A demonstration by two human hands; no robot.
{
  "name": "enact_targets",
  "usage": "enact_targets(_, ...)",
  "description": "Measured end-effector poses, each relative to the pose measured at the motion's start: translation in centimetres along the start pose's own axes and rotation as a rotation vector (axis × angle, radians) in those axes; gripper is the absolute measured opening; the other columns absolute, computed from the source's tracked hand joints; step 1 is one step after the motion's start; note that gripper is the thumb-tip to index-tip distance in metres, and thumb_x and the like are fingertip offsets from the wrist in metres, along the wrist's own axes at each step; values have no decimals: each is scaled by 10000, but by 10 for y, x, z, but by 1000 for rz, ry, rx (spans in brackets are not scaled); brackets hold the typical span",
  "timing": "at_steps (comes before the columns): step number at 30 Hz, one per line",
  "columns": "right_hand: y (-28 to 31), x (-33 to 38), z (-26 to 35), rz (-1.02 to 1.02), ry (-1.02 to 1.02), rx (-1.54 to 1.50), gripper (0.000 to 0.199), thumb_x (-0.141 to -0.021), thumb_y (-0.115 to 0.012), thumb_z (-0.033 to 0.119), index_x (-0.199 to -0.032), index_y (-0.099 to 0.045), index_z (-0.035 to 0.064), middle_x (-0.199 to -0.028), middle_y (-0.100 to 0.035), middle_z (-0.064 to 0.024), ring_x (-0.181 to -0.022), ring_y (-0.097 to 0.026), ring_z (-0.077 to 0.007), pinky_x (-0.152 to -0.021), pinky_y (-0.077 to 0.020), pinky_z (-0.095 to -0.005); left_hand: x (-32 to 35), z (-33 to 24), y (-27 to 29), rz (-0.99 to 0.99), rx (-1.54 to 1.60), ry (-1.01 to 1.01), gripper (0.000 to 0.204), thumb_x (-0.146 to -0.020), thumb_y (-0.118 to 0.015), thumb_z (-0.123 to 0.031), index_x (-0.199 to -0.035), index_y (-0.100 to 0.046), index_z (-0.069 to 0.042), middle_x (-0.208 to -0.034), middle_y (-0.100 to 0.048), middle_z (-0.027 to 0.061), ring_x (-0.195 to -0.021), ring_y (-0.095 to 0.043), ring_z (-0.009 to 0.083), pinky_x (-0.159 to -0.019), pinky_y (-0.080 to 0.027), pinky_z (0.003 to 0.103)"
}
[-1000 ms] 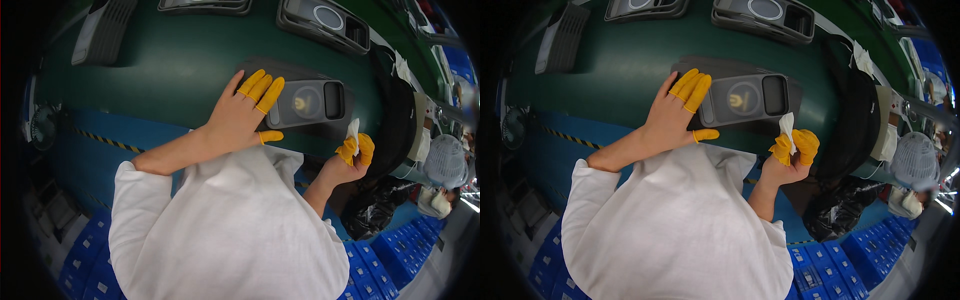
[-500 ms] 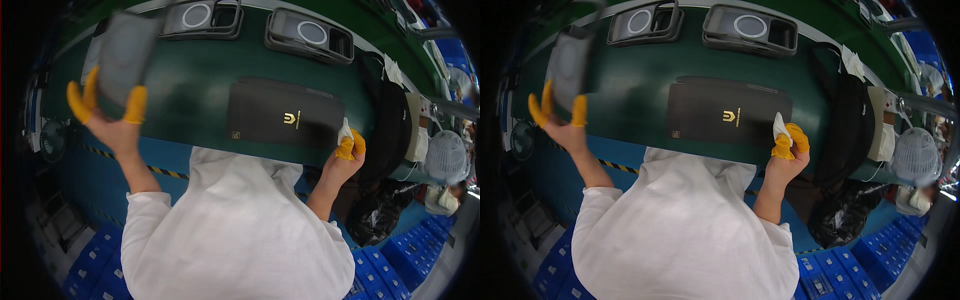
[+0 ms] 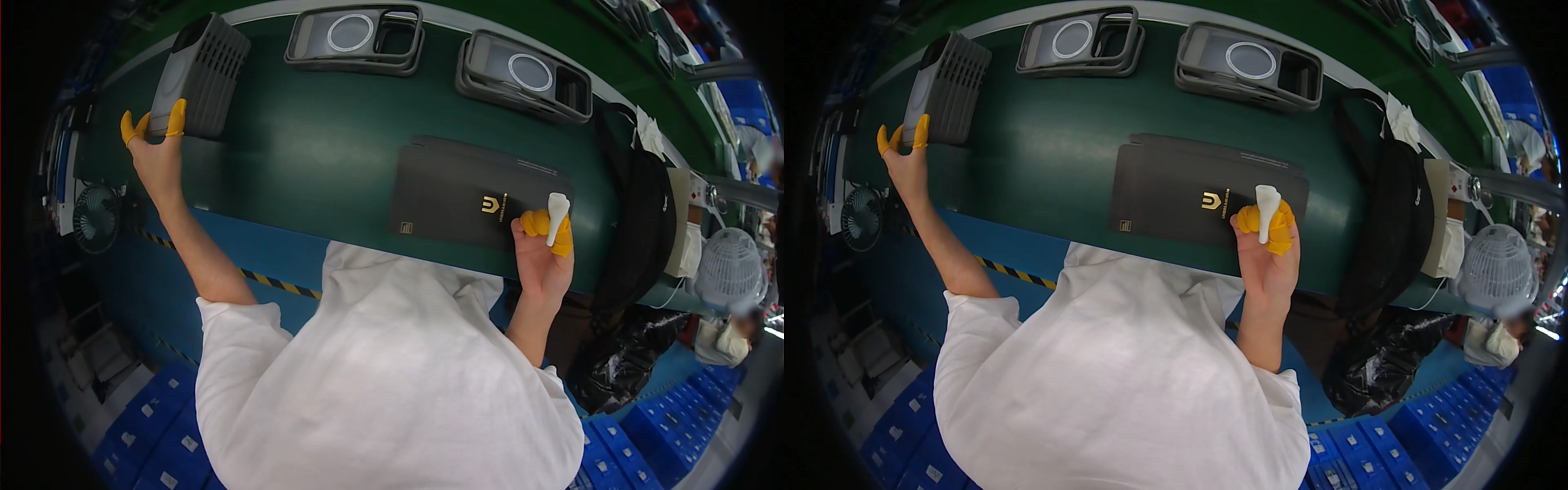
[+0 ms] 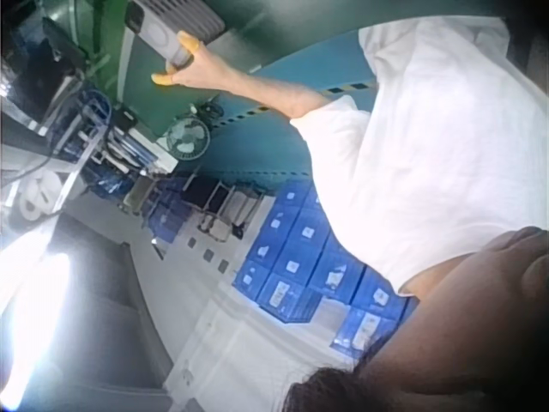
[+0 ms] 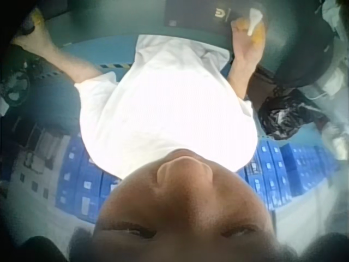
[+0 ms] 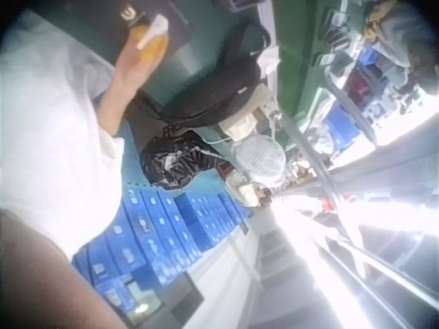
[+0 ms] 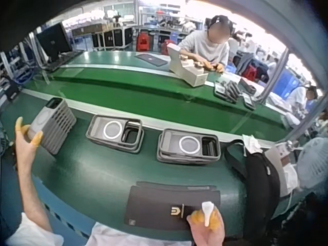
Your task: The recorder is cleaning and inspecting translucent mobile phone cases on an assembly line using a small cloth.
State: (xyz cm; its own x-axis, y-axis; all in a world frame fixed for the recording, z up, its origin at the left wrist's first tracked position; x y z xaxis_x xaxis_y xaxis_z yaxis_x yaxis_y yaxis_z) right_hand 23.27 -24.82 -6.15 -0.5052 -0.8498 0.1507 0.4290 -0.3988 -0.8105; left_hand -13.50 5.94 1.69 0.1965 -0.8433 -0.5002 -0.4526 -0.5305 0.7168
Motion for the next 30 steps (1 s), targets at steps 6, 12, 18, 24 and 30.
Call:
enact_targets(6, 17, 1, -3, -30, 10, 8, 352, -826, -578, 212, -1130, -486, 58, -1111, -530, -99, -1016, -523, -243, -887, -398, -439, -6, 13, -2, 49, -6, -80, 631, -665, -704, -360, -1124, -505, 23, -1036, -573, 182, -973, -564, 260, -839, -423, 323)
enact_targets(12, 15, 2, -2, 0, 4, 60, 320, -852, -542, 237, -1124, -499, 75, -1125, -519, -77, -1022, -497, -219, -904, -370, -419, -10, -4, -2, 98, 12, -81, 630, -652, -701, -343, -1093, -497, 59, -1000, -571, 191, -912, -574, 258, -804, -431, 325)
enact_targets(18, 7, 3, 2, -89, 45, 172, 345, -820, -596, 192, -1105, -492, 28, -1060, -544, -99, -967, -538, -212, -880, -408, -363, -10, 2, 1, 71, 11, -63, 645, -652, -724, -334, -1102, -489, 64, -1043, -560, 188, -991, -543, 264, -861, -404, 317)
enact_targets(24, -49, 9, 6, -63, 668, 1221, 184, -666, -671, -36, -841, -632, 3, -868, -600, -104, -789, -565, -204, -722, -432, -279, 126, -116, 15, 701, 990, -52, 356, -771, -636, -98, -1104, -554, -3, -1053, -589, 112, -954, -566, 194, -862, -416, 297)
enact_targets(30, -85, 9, 10, 257, 974, 1678, 239, -620, -726, 123, -845, -658, 80, -849, -589, -38, -789, -552, -202, -768, -384, -369, 227, -188, -34, 1747, 1439, 508, 229, -872, -500, -88, -1058, -556, 33, -984, -601, 117, -900, -603, 192, -746, -503, 267)
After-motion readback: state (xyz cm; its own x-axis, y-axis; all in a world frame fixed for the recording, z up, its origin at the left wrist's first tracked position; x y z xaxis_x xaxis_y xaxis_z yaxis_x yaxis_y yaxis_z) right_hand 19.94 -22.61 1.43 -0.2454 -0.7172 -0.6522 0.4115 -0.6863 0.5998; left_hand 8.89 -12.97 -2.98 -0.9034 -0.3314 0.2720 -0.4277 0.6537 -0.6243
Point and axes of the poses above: each hand's wrist, its own x-axis away from the middle knuckle, its own y-axis out of the back of the hand, z = x × y, the point moved 4 cm from there along -x, towards the middle knuckle
